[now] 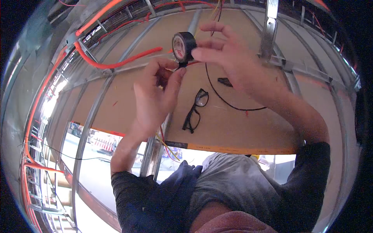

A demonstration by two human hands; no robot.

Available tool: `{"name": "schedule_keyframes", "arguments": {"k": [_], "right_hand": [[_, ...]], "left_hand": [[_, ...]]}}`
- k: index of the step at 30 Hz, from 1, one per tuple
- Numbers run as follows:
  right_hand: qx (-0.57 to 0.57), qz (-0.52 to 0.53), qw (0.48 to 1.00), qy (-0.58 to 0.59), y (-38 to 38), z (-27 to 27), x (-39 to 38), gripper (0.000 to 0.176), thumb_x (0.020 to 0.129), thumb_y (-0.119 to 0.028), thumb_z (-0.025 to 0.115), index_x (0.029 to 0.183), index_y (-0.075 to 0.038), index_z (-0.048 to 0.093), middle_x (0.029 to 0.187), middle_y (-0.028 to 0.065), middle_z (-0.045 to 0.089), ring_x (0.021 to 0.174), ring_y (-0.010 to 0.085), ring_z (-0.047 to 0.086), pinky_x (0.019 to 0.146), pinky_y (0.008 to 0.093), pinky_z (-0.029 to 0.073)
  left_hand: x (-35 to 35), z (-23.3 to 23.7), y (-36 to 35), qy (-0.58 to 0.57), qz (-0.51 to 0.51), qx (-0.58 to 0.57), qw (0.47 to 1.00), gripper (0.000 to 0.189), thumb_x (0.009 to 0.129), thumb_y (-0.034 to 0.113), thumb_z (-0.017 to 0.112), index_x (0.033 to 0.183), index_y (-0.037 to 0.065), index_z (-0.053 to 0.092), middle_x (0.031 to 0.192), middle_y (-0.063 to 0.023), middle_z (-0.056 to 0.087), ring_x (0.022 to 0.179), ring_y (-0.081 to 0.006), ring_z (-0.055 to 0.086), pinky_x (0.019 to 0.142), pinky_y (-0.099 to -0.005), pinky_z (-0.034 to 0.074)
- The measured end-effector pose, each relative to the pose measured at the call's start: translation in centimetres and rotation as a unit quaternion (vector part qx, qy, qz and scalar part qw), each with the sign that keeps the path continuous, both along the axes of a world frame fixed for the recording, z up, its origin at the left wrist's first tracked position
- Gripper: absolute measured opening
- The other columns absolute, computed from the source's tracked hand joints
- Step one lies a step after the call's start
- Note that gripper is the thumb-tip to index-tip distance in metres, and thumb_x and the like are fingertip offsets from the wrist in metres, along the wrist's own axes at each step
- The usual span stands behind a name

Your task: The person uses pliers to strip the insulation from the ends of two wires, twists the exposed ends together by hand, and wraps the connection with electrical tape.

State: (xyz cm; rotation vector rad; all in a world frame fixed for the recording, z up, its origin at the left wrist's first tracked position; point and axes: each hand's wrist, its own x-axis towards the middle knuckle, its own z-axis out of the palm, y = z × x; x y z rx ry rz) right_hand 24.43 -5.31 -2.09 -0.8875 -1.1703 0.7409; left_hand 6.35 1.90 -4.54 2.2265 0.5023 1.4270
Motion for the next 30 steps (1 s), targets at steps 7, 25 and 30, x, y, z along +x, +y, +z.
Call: {"name": "schedule_keyframes", "arguments": {"k": [7, 25, 30], "right_hand": [[-0.025, -0.001, 0.991, -0.132, -3.9, -2.4, -0.5, 0.045, 0.083, -0.015, 0.078, 0.119, -0.002, 0.054, 0.094, 0.0018, 0.065, 0.084, 0.0103, 0.060, 0.075, 0.0232, 0.048], [0.011, -0.011, 0.906, -0.422, -8.2, -2.8, 0.5, 0.040, 0.080, -0.010, 0.076, 0.115, -0.004, 0.058, 0.105, 0.0073, 0.064, 0.094, 0.0201, 0.061, 0.082, 0.0335, 0.049], [-0.020, -0.018, 0.911, -0.411, -7.4, -3.6, 0.7, 0.039, 0.082, -0.014, 0.076, 0.115, -0.004, 0.058, 0.104, 0.0085, 0.065, 0.094, 0.0187, 0.061, 0.081, 0.0310, 0.047]], "left_hand": [[-1.5, 1.6, 0.9, 0.146, -0.142, -0.247, 0.947, 0.022, 0.092, 0.009, 0.068, 0.111, -0.001, 0.064, 0.079, -0.0020, 0.062, 0.070, -0.0062, 0.057, 0.063, -0.0228, 0.047], [-1.0, 1.4, 0.9, 0.262, -0.262, -0.522, 0.768, 0.024, 0.099, 0.027, 0.058, 0.099, 0.003, 0.063, 0.081, 0.0001, 0.061, 0.065, -0.0093, 0.056, 0.059, -0.0236, 0.046], [-0.5, 2.4, -0.7, 0.258, -0.170, -0.447, 0.840, 0.022, 0.099, 0.025, 0.059, 0.101, 0.003, 0.062, 0.077, 0.0012, 0.056, 0.065, -0.0079, 0.050, 0.060, -0.0213, 0.042]]}}
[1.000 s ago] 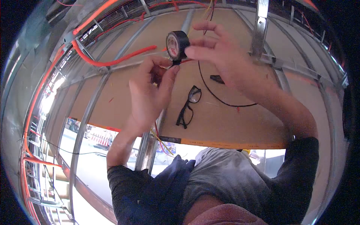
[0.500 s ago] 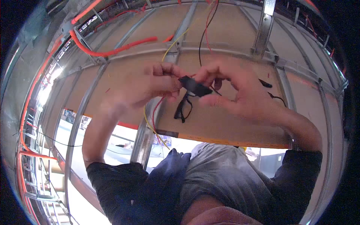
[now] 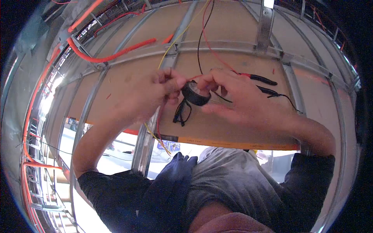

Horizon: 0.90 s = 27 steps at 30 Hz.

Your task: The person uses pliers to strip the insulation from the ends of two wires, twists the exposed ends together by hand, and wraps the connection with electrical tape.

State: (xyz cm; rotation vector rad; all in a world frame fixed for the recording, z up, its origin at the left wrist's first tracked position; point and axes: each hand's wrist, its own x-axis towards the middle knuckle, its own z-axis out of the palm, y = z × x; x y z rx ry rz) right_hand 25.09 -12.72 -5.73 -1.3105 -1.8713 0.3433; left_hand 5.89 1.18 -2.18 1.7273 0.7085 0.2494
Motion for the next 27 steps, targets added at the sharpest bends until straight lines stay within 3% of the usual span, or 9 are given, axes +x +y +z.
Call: {"name": "schedule_keyframes", "arguments": {"k": [6, 8, 10, 12, 17, 19, 22, 25, 27], "right_hand": [[0.103, -0.059, 0.992, 0.048, 1.7, 2.9, -0.8, 0.050, 0.080, -0.031, 0.081, 0.115, -0.004, 0.058, 0.092, 0.0071, 0.071, 0.078, 0.0140, 0.064, 0.068, 0.0271, 0.046], [0.099, -0.095, 0.990, 0.043, 2.1, 4.5, -1.6, 0.049, 0.081, -0.031, 0.080, 0.115, -0.003, 0.058, 0.087, 0.0070, 0.071, 0.075, 0.0134, 0.064, 0.065, 0.0277, 0.046], [0.093, -0.134, 0.986, 0.038, 2.9, 5.1, -1.6, 0.048, 0.082, -0.030, 0.079, 0.115, -0.003, 0.057, 0.082, 0.0070, 0.071, 0.071, 0.0129, 0.064, 0.062, 0.0283, 0.046], [0.091, -0.151, 0.983, 0.054, 4.3, 4.6, -1.1, 0.045, 0.083, -0.028, 0.078, 0.114, -0.002, 0.057, 0.077, 0.0085, 0.071, 0.069, 0.0129, 0.064, 0.061, 0.0287, 0.046], [0.076, -0.152, 0.985, 0.037, 4.1, 3.4, -0.9, 0.039, 0.085, -0.022, 0.075, 0.113, -0.002, 0.056, 0.079, 0.0101, 0.072, 0.070, 0.0144, 0.066, 0.061, 0.0286, 0.048], [0.069, -0.157, 0.985, 0.033, 4.1, 3.1, -0.8, 0.036, 0.085, -0.020, 0.074, 0.112, -0.002, 0.056, 0.079, 0.0106, 0.072, 0.069, 0.0148, 0.066, 0.061, 0.0283, 0.047], [0.070, -0.127, 0.987, 0.067, 4.3, 2.3, 0.2, 0.033, 0.086, -0.017, 0.072, 0.112, -0.003, 0.058, 0.079, 0.0101, 0.072, 0.070, 0.0138, 0.066, 0.061, 0.0276, 0.048], [0.053, -0.050, 0.995, 0.061, 4.1, 4.1, 0.9, 0.029, 0.089, -0.017, 0.070, 0.112, -0.003, 0.061, 0.077, 0.0093, 0.072, 0.068, 0.0137, 0.067, 0.061, 0.0271, 0.050], [0.017, -0.194, 0.978, -0.071, 3.7, 7.0, 1.4, 0.028, 0.092, -0.023, 0.067, 0.113, -0.003, 0.063, 0.080, 0.0094, 0.071, 0.070, 0.0142, 0.067, 0.064, 0.0274, 0.052]], "left_hand": [[0.5, 2.5, 3.0, -0.127, -0.008, 0.045, 0.991, 0.022, 0.099, 0.025, 0.059, 0.101, 0.003, 0.060, 0.079, 0.0011, 0.054, 0.066, -0.0065, 0.046, 0.060, -0.0203, 0.039], [1.1, 2.8, 3.0, -0.153, -0.021, 0.039, 0.987, 0.022, 0.099, 0.026, 0.059, 0.100, 0.003, 0.060, 0.079, 0.0011, 0.054, 0.066, -0.0062, 0.045, 0.060, -0.0208, 0.039], [2.5, 2.5, 2.4, -0.134, 0.052, 0.091, 0.986, 0.021, 0.099, 0.025, 0.060, 0.101, 0.004, 0.060, 0.077, 0.0014, 0.054, 0.066, -0.0059, 0.045, 0.059, -0.0224, 0.038], [2.6, 1.9, 2.9, -0.157, 0.023, 0.108, 0.981, 0.022, 0.099, 0.025, 0.060, 0.103, 0.003, 0.061, 0.080, 0.0003, 0.056, 0.068, -0.0060, 0.048, 0.061, -0.0217, 0.040], [2.1, 1.6, 2.6, -0.127, -0.025, 0.196, 0.972, 0.024, 0.097, 0.027, 0.063, 0.105, 0.005, 0.062, 0.091, 0.0014, 0.066, 0.080, -0.0067, 0.060, 0.069, -0.0202, 0.048], [2.5, 1.5, 1.5, -0.118, 0.001, 0.295, 0.948, 0.020, 0.097, 0.021, 0.064, 0.104, 0.003, 0.061, 0.092, -0.0004, 0.066, 0.085, -0.0079, 0.062, 0.074, -0.0226, 0.050], [2.8, 0.6, 1.5, -0.205, -0.022, 0.300, 0.931, 0.015, 0.093, 0.005, 0.065, 0.104, -0.003, 0.059, 0.089, -0.0069, 0.068, 0.085, -0.0108, 0.065, 0.076, -0.0236, 0.053], [2.2, 0.6, 1.3, -0.197, -0.007, 0.314, 0.929, 0.016, 0.092, 0.002, 0.066, 0.105, -0.003, 0.058, 0.091, -0.0079, 0.068, 0.083, -0.0108, 0.066, 0.073, -0.0233, 0.053], [1.9, 0.1, 1.5, -0.206, 0.004, 0.333, 0.920, 0.016, 0.092, 0.002, 0.065, 0.105, -0.003, 0.058, 0.091, -0.0087, 0.069, 0.084, -0.0113, 0.067, 0.073, -0.0236, 0.054]]}}
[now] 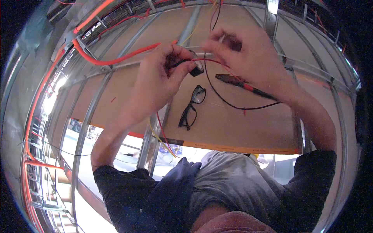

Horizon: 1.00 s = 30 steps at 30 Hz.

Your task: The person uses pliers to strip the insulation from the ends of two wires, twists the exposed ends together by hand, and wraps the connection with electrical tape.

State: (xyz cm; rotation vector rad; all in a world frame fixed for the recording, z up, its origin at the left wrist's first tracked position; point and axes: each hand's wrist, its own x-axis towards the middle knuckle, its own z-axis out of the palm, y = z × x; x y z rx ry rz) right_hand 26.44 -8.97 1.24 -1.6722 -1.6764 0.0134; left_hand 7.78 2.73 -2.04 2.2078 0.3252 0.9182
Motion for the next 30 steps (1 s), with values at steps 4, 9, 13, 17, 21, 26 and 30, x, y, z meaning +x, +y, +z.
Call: {"name": "schedule_keyframes", "arguments": {"k": [4, 9, 13, 17, 21, 26, 30], "right_hand": [[-0.045, 0.031, 0.998, -0.021, 3.4, -0.8, 0.7, 0.031, 0.094, -0.028, 0.065, 0.110, -0.001, 0.065, 0.087, 0.0086, 0.071, 0.075, 0.0131, 0.065, 0.069, 0.0262, 0.051], [-0.173, 0.147, 0.950, 0.213, 7.5, -0.9, 0.4, 0.035, 0.092, -0.030, 0.067, 0.110, -0.001, 0.066, 0.096, 0.0048, 0.069, 0.085, 0.0125, 0.064, 0.079, 0.0244, 0.048], [-0.183, 0.170, 0.930, 0.271, 11.3, -1.6, 0.3, 0.039, 0.089, -0.026, 0.070, 0.119, -0.003, 0.061, 0.097, 0.0052, 0.069, 0.088, 0.0132, 0.065, 0.080, 0.0263, 0.049], [-0.115, 0.139, 0.905, 0.384, 12.4, -1.3, -1.7, 0.051, 0.084, -0.019, 0.075, 0.127, -0.004, 0.052, 0.097, 0.0062, 0.069, 0.090, 0.0139, 0.064, 0.081, 0.0291, 0.049], [-0.035, 0.147, 0.900, 0.410, 10.8, -0.6, -4.0, 0.054, 0.082, -0.014, 0.076, 0.129, -0.005, 0.050, 0.097, 0.0072, 0.069, 0.094, 0.0158, 0.065, 0.083, 0.0305, 0.050], [0.037, 0.197, 0.907, 0.370, 10.3, -1.4, -4.2, 0.057, 0.077, -0.014, 0.079, 0.124, 0.003, 0.050, 0.095, 0.0113, 0.067, 0.088, 0.0204, 0.066, 0.078, 0.0307, 0.052], [0.083, 0.186, 0.887, 0.414, 8.1, -2.3, -6.0, 0.039, 0.084, -0.025, 0.076, 0.111, 0.000, 0.061, 0.091, 0.0060, 0.068, 0.085, 0.0147, 0.063, 0.080, 0.0263, 0.048]], "left_hand": [[0.3, -0.8, 0.2, -0.037, 0.024, 0.036, 0.998, 0.014, 0.091, 0.001, 0.064, 0.103, -0.003, 0.059, 0.092, -0.0093, 0.067, 0.085, -0.0143, 0.069, 0.070, -0.0256, 0.056], [0.8, -1.3, 0.5, -0.054, 0.084, 0.179, 0.979, 0.010, 0.089, 0.001, 0.066, 0.098, -0.001, 0.062, 0.092, -0.0115, 0.061, 0.081, -0.0232, 0.069, 0.066, -0.0313, 0.058], [0.6, -2.0, 1.7, -0.025, 0.164, 0.340, 0.926, 0.014, 0.088, 0.002, 0.067, 0.099, 0.000, 0.059, 0.091, -0.0161, 0.059, 0.077, -0.0329, 0.067, 0.063, -0.0397, 0.055], [0.6, -2.8, 2.8, -0.078, 0.191, 0.267, 0.941, 0.022, 0.087, 0.002, 0.066, 0.104, 0.000, 0.053, 0.092, -0.0187, 0.061, 0.080, -0.0363, 0.067, 0.064, -0.0439, 0.053], [-1.0, -2.2, 2.5, -0.085, 0.206, 0.226, 0.948, 0.028, 0.087, 0.001, 0.065, 0.108, 0.001, 0.047, 0.089, -0.0206, 0.065, 0.081, -0.0386, 0.067, 0.065, -0.0458, 0.053], [-2.3, -2.0, 2.6, -0.087, 0.195, 0.216, 0.953, 0.027, 0.087, -0.002, 0.062, 0.108, 0.000, 0.045, 0.088, -0.0210, 0.066, 0.082, -0.0399, 0.068, 0.066, -0.0458, 0.053], [-2.7, -2.4, 3.1, -0.085, 0.219, 0.198, 0.952, 0.026, 0.087, -0.004, 0.059, 0.109, 0.000, 0.044, 0.092, -0.0216, 0.066, 0.084, -0.0404, 0.067, 0.067, -0.0453, 0.053]]}}
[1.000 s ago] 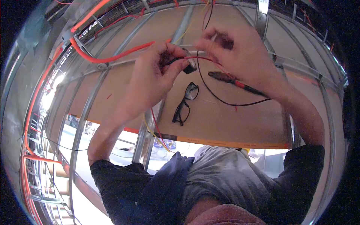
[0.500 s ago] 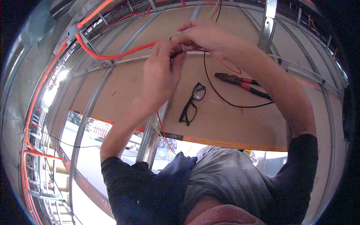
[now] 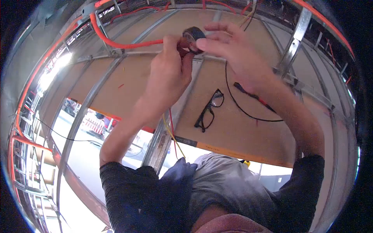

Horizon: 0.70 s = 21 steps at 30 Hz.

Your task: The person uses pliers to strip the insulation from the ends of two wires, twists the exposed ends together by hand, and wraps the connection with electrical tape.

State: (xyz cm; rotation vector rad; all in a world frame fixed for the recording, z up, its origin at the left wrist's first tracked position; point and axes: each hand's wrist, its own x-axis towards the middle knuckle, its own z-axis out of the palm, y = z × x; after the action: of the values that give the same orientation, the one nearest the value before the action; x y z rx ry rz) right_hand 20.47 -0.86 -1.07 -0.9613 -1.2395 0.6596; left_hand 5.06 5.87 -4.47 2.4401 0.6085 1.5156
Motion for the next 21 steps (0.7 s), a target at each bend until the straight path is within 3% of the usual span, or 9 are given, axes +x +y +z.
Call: {"name": "schedule_keyframes", "arguments": {"k": [1, 3, 6, 10, 12, 13, 15, 19, 21], "right_hand": [[-0.003, 0.006, 1.000, -0.006, -1.2, 0.5, -0.5, 0.039, 0.084, -0.025, 0.076, 0.111, 0.000, 0.061, 0.091, 0.0060, 0.068, 0.085, 0.0147, 0.063, 0.080, 0.0263, 0.048], [-0.131, -0.009, 0.990, -0.056, -3.5, 1.8, -1.0, 0.033, 0.090, -0.036, 0.069, 0.095, -0.003, 0.068, 0.087, 0.0010, 0.067, 0.079, 0.0118, 0.058, 0.075, 0.0243, 0.045], [-0.134, -0.029, 0.982, -0.133, -3.5, 0.8, -0.7, 0.037, 0.092, -0.044, 0.064, 0.088, -0.007, 0.070, 0.085, -0.0026, 0.066, 0.076, 0.0093, 0.054, 0.069, 0.0229, 0.040], [-0.188, -0.021, 0.974, -0.126, -4.0, 0.0, 0.2, 0.037, 0.090, -0.045, 0.066, 0.088, -0.009, 0.071, 0.086, -0.0029, 0.065, 0.078, 0.0083, 0.054, 0.069, 0.0233, 0.039], [-0.236, 0.047, 0.960, -0.143, -4.7, 0.2, 0.7, 0.042, 0.092, -0.048, 0.063, 0.106, -0.008, 0.071, 0.093, -0.0045, 0.067, 0.079, 0.0036, 0.047, 0.069, 0.0203, 0.035], [-0.236, 0.046, 0.960, -0.142, -4.8, 0.2, 1.0, 0.042, 0.092, -0.048, 0.063, 0.106, -0.008, 0.071, 0.093, -0.0045, 0.067, 0.079, 0.0036, 0.047, 0.069, 0.0203, 0.035], [-0.293, 0.141, 0.943, -0.070, -4.9, 0.3, 1.4, 0.045, 0.093, -0.043, 0.065, 0.116, -0.004, 0.066, 0.102, -0.0024, 0.068, 0.087, 0.0049, 0.052, 0.074, 0.0220, 0.036], [-0.236, 0.076, 0.969, -0.023, -5.4, -1.3, 0.7, 0.055, 0.085, -0.045, 0.072, 0.123, -0.006, 0.064, 0.097, -0.0005, 0.069, 0.095, 0.0110, 0.054, 0.085, 0.0272, 0.039], [-0.195, 0.087, 0.977, 0.004, -5.5, -1.3, 0.8, 0.063, 0.083, -0.034, 0.077, 0.134, -0.006, 0.055, 0.104, 0.0021, 0.070, 0.097, 0.0107, 0.057, 0.087, 0.0245, 0.040]], "left_hand": [[-0.1, -0.1, 0.2, -0.023, -0.024, 0.007, 0.999, 0.026, 0.087, -0.004, 0.059, 0.109, 0.000, 0.044, 0.094, -0.0218, 0.066, 0.085, -0.0402, 0.067, 0.067, -0.0450, 0.053], [-0.3, -0.7, 0.8, -0.030, -0.026, 0.009, 0.999, 0.026, 0.087, -0.004, 0.058, 0.109, 0.000, 0.044, 0.094, -0.0213, 0.065, 0.085, -0.0394, 0.067, 0.069, -0.0442, 0.053], [-0.3, -0.8, 0.7, -0.037, -0.059, -0.014, 0.998, 0.027, 0.086, -0.006, 0.058, 0.109, -0.001, 0.045, 0.093, -0.0205, 0.064, 0.087, -0.0380, 0.066, 0.072, -0.0428, 0.052], [-0.3, -0.7, 0.2, -0.023, -0.102, -0.109, 0.989, 0.029, 0.085, -0.008, 0.057, 0.111, 0.000, 0.045, 0.092, -0.0191, 0.062, 0.088, -0.0370, 0.065, 0.074, -0.0420, 0.051], [-0.5, -0.9, 0.1, -0.019, -0.098, -0.084, 0.992, 0.029, 0.085, -0.008, 0.057, 0.111, 0.000, 0.045, 0.093, -0.0191, 0.061, 0.088, -0.0368, 0.065, 0.074, -0.0419, 0.051], [-0.5, -1.0, 0.0, -0.016, -0.092, -0.058, 0.994, 0.029, 0.085, -0.009, 0.056, 0.111, 0.000, 0.045, 0.094, -0.0191, 0.061, 0.088, -0.0366, 0.065, 0.074, -0.0417, 0.051], [-0.6, -1.1, -0.1, -0.008, -0.093, -0.042, 0.995, 0.028, 0.085, -0.010, 0.055, 0.111, 0.000, 0.046, 0.095, -0.0190, 0.061, 0.089, -0.0368, 0.065, 0.075, -0.0417, 0.051], [-0.4, -1.1, -0.4, 0.008, -0.096, -0.027, 0.995, 0.027, 0.088, -0.011, 0.053, 0.113, -0.001, 0.050, 0.098, -0.0184, 0.061, 0.089, -0.0320, 0.064, 0.076, -0.0391, 0.052], [-0.7, -0.5, -1.1, 0.019, -0.124, -0.088, 0.988, 0.026, 0.090, -0.010, 0.052, 0.115, -0.001, 0.051, 0.099, -0.0162, 0.061, 0.090, -0.0267, 0.064, 0.076, -0.0367, 0.052]]}}
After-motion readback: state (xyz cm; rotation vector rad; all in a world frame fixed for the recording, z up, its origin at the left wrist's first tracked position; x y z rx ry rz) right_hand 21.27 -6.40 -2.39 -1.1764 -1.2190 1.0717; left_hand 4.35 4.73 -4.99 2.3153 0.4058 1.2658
